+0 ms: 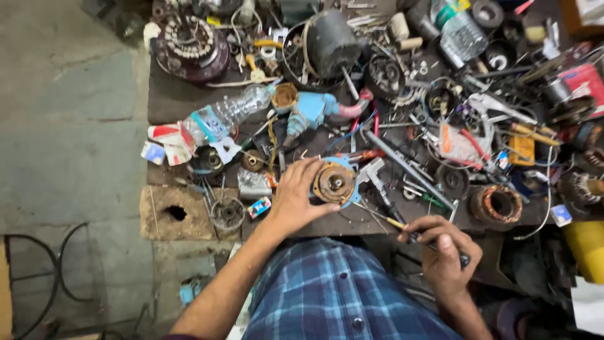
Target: The person uses a screwdriver to scrape and clean the inner copper windings of a small electric motor component held in the left hand. The person repeatedly rotates the component and continues scraping the same area throughout the clip.
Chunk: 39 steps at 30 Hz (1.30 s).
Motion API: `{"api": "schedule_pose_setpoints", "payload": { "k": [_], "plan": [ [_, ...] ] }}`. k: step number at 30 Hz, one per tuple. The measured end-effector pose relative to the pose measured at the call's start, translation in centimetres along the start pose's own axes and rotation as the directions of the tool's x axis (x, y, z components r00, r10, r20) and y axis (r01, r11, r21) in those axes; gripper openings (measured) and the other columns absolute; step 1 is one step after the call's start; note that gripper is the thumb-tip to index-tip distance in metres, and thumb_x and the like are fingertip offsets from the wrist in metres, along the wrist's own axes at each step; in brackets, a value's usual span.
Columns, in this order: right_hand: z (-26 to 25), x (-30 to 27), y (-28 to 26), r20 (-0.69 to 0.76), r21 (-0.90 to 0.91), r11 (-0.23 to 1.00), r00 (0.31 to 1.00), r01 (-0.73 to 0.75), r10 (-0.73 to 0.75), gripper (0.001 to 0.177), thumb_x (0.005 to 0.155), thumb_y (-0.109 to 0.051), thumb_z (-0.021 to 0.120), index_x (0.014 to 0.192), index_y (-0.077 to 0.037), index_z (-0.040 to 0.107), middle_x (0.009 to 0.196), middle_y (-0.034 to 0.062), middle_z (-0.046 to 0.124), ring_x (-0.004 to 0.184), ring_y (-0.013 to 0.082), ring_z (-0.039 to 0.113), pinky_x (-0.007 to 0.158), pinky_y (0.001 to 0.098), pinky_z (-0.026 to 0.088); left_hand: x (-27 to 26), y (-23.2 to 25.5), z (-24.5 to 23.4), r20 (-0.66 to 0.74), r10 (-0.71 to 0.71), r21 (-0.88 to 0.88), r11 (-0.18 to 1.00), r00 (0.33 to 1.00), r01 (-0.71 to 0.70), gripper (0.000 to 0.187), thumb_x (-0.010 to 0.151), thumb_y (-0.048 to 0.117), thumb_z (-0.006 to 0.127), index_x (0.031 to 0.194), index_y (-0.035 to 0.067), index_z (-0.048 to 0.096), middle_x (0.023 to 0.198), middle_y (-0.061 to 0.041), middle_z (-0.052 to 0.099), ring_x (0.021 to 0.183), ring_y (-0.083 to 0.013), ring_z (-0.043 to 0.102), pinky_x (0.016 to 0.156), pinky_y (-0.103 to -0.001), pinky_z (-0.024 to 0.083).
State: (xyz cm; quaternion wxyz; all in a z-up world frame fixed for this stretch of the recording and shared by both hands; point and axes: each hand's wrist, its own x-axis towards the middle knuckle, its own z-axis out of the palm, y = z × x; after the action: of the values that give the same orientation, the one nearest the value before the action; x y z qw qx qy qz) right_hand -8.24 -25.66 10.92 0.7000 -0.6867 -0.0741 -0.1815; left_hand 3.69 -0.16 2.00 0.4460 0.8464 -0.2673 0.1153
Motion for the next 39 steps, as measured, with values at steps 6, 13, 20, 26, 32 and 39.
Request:
{"api": "schedule_pose_setpoints", "payload": {
  "k": [6, 13, 20, 26, 32, 39],
  "plan": [
    [0.9, 1.4, -0.3, 0.156, -0.263, 0.961, 0.987, 0.088, -0.048, 0.040, 0.105, -0.022, 0.050, 0.083, 0.009, 0.062, 0.097, 0.0245, 0.071, 0.077, 0.0252, 0.072, 0.074, 0.0350, 0.059, -0.2, 1.2, -0.8, 0.047, -0.043, 0.046, 0.998, 0.998, 0.041, 0.096, 0.068, 0.054, 0.088, 0.145, 0.008, 0.052, 0.138, -0.020, 0.052, 0.129, -0.0419, 0.049, 0.109, -0.054, 0.039],
    [1.8, 4.1, -1.1, 0.281, -0.338, 0.926, 0.957, 0.169, -0.073, 0.043, 0.104, -0.024, 0.050, 0.077, 0.007, 0.061, 0.085, 0.0191, 0.071, 0.074, 0.0250, 0.068, 0.079, 0.0391, 0.054, -0.5, 2.1, -1.4, 0.039, -0.099, 0.058, 0.994, 0.994, 0.096, 0.093, 0.061, 0.054, 0.090, 0.134, 0.007, 0.057, 0.134, -0.021, 0.053, 0.128, -0.0412, 0.049, 0.107, -0.054, 0.040],
    [3.5, 5.1, -0.6, 0.352, 0.236, 0.971, 0.934, -0.030, -0.057, 0.054, 0.108, -0.032, 0.054, 0.067, 0.002, 0.052, 0.068, 0.0167, 0.063, 0.066, 0.0312, 0.066, 0.068, 0.0487, 0.057, 0.4, 2.7, -1.2, 0.002, -0.059, 0.089, 0.994, 0.998, 0.058, 0.086, 0.064, 0.056, 0.091, 0.121, 0.001, 0.057, 0.127, -0.019, 0.058, 0.117, -0.0398, 0.058, 0.098, -0.051, 0.046],
    [4.3, 2.9, 0.1, 0.309, 0.210, 0.970, 0.932, 0.125, -0.187, 0.058, 0.107, -0.034, 0.054, 0.061, -0.002, 0.039, 0.058, 0.0091, 0.049, 0.052, 0.0223, 0.048, 0.059, 0.0431, 0.048, -0.2, 4.5, -0.2, -0.106, -0.164, 0.212, 0.960, 0.981, 0.183, 0.095, 0.056, 0.060, 0.090, 0.120, 0.000, 0.056, 0.116, -0.021, 0.054, 0.104, -0.0413, 0.058, 0.084, -0.051, 0.050],
    [3.7, 1.5, 0.8, 0.122, 0.327, 0.945, 0.991, 0.010, -0.053, 0.057, 0.108, -0.040, 0.051, 0.067, -0.004, 0.036, 0.058, 0.0069, 0.036, 0.054, 0.0216, 0.036, 0.062, 0.0427, 0.039, 1.3, 5.3, -1.4, 0.033, -0.227, 0.342, 0.918, 0.973, 0.202, 0.105, 0.055, 0.065, 0.089, 0.134, 0.003, 0.059, 0.106, -0.016, 0.051, 0.093, -0.0357, 0.054, 0.070, -0.049, 0.046],
    [2.6, 0.7, 2.6, -0.014, 0.413, 0.911, 1.000, -0.008, 0.015, 0.057, 0.111, -0.044, 0.039, 0.065, -0.011, 0.030, 0.056, 0.0025, 0.029, 0.050, 0.0163, 0.029, 0.054, 0.0384, 0.031, 1.9, 5.4, -1.4, 0.069, -0.248, 0.368, 0.907, 0.966, 0.207, 0.084, 0.060, 0.075, 0.084, 0.103, 0.006, 0.061, 0.106, -0.017, 0.050, 0.104, -0.0385, 0.051, 0.084, -0.053, 0.042]
  ]
}}
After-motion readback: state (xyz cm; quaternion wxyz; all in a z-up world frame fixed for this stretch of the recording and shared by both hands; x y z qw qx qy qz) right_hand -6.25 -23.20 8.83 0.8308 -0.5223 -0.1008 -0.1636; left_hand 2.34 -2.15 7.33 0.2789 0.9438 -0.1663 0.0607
